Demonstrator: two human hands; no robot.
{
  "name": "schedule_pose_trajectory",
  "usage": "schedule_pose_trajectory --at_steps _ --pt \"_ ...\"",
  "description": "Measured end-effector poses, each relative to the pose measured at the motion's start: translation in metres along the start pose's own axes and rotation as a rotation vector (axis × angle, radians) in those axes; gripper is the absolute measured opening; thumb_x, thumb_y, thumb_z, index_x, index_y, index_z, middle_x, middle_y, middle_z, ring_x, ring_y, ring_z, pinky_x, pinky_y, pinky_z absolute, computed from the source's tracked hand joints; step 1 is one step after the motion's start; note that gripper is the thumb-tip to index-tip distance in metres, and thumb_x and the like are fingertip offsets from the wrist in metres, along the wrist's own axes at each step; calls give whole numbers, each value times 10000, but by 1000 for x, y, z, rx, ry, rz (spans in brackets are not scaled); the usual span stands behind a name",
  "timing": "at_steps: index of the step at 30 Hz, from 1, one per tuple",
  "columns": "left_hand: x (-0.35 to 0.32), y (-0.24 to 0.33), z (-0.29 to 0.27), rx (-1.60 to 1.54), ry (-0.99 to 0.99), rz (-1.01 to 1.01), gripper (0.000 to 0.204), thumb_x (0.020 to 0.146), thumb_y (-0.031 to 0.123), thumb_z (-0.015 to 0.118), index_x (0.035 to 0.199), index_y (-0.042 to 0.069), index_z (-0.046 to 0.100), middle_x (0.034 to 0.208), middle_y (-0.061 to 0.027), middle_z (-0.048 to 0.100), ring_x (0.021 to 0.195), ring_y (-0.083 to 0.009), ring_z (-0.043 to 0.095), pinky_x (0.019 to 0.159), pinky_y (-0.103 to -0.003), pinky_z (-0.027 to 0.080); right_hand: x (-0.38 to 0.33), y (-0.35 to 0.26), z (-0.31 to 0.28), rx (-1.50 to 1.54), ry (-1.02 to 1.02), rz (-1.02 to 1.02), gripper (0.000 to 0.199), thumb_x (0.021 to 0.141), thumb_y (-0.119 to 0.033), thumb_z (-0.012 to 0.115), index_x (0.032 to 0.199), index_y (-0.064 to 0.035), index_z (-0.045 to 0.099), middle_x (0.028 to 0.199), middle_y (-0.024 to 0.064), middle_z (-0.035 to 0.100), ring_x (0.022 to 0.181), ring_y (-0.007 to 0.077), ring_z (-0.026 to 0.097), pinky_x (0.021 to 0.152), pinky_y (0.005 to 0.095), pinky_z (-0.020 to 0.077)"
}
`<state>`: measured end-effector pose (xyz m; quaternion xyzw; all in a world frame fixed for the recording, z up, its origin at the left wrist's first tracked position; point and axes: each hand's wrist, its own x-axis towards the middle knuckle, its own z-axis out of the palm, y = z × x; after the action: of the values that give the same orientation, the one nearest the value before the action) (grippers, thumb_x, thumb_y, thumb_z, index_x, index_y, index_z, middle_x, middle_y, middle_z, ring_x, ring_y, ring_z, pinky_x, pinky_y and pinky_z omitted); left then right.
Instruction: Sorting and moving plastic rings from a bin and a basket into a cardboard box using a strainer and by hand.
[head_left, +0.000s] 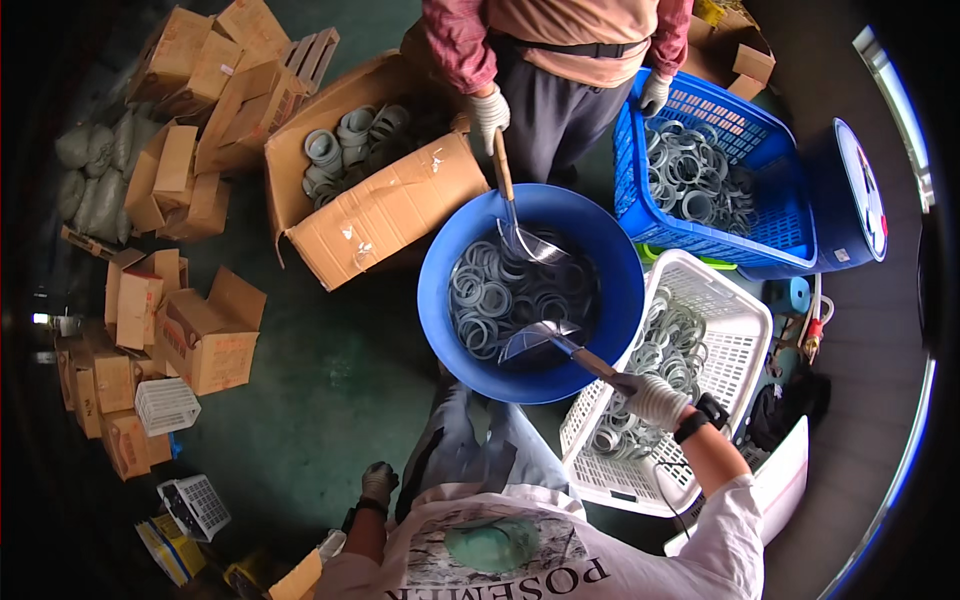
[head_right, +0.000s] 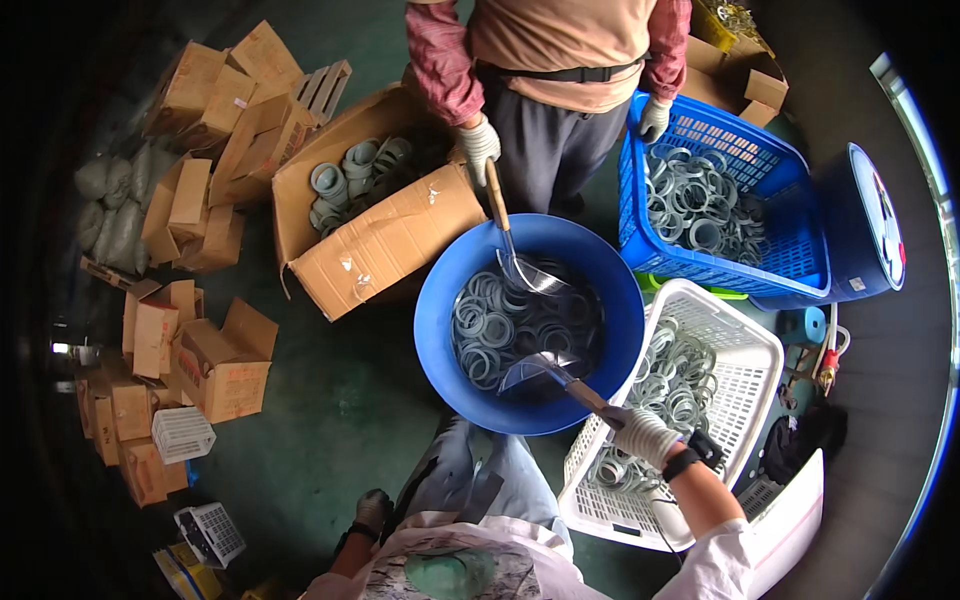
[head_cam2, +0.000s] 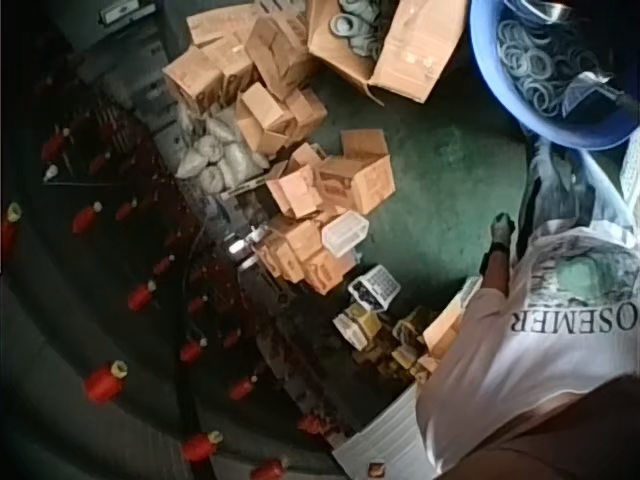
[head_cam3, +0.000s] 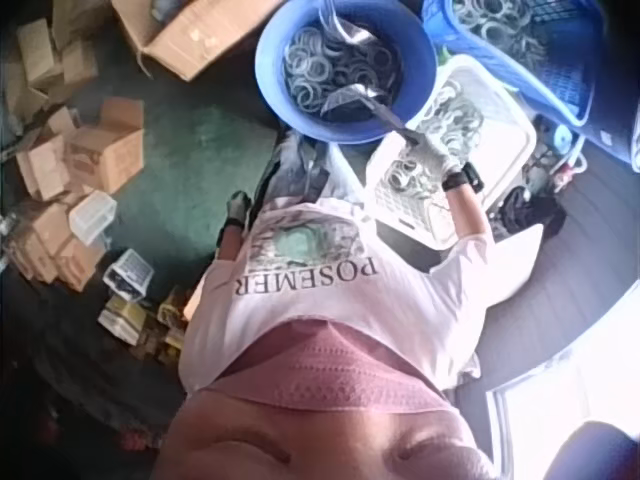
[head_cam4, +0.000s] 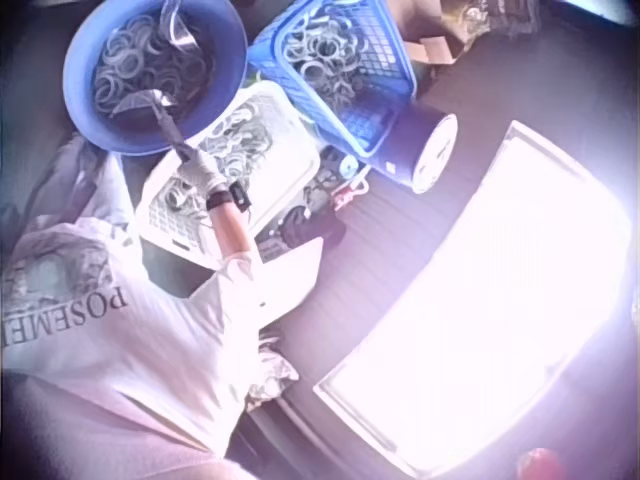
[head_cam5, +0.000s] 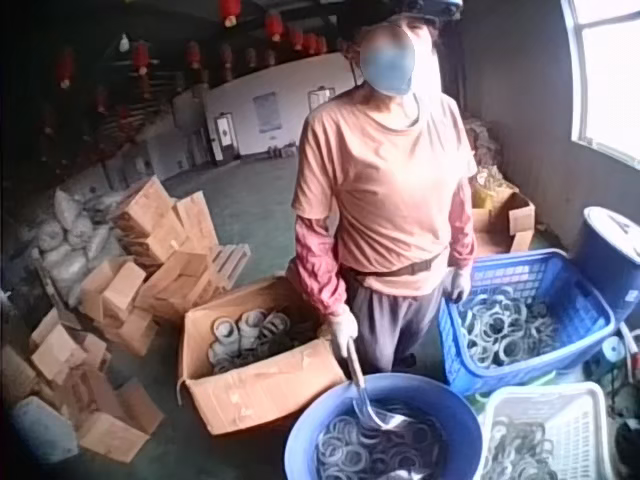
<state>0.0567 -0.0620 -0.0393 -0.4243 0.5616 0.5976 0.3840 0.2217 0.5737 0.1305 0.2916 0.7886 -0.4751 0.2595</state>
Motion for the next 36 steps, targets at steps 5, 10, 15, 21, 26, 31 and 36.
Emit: schedule_pose_trajectory --at_steps 5,10,15,21,26,31,36 --pt "31 -13 6 360 11 371 318 785 124 587 1085 61 504 745 -59 528 556 -185 530 459 -322 441 12 -19 -16 -452 65 -46 329 813 -123 561 1141 -132 571 791 113 620 686 242 598 590 323 449" --pt "-26 48 100 365 203 113 339 790 125 581 1109 61 487 782 -64 542 593 -178 546 504 -317 476 77 -51 -25 -714 -119 252 594 807 -139 518 1367 -208 334 1016 172 619 882 283 640 680 393 517" --pt "-39 48 94 314 163 103 334 787 154 591 1102 91 498 786 -58 544 598 -179 549 514 -322 481 114 -26 -8 -757 -43 230 512 774 -119 531 1273 -218 477 933 142 654 861 292 649 702 393 526" --pt "2 21 43 192 93 45 312 775 131 589 1077 111 515 738 -45 526 568 -185 523 502 -328 465 63 -66 -84 -964 -151 212 383 863 -285 504 1226 -164 502 983 70 624 859 224 612 664 352 489" --pt "-16 21 62 -12 -98 71 233 772 88 557 1003 96 527 685 -30 485 529 -171 480 464 -318 417 92 -68 -84 -1291 -111 1 326 883 -218 462 1188 -132 538 913 75 632 837 216 625 632 388 484" --pt "-39 26 70 77 77 104 226 768 81 553 992 60 528 690 -37 482 518 -165 478 453 -311 405 182 -18 -36 -1617 13 -113 265 877 -168 442 1084 -187 606 890 52 613 787 218 619 575 394 450" --pt "-55 22 56 14 -34 49 258 770 91 562 1022 45 530 700 -44 497 513 -165 481 457 -303 417 202 20 -9 -1097 254 188 288 899 -346 446 923 -109 607 771 58 637 733 260 636 634 407 457"
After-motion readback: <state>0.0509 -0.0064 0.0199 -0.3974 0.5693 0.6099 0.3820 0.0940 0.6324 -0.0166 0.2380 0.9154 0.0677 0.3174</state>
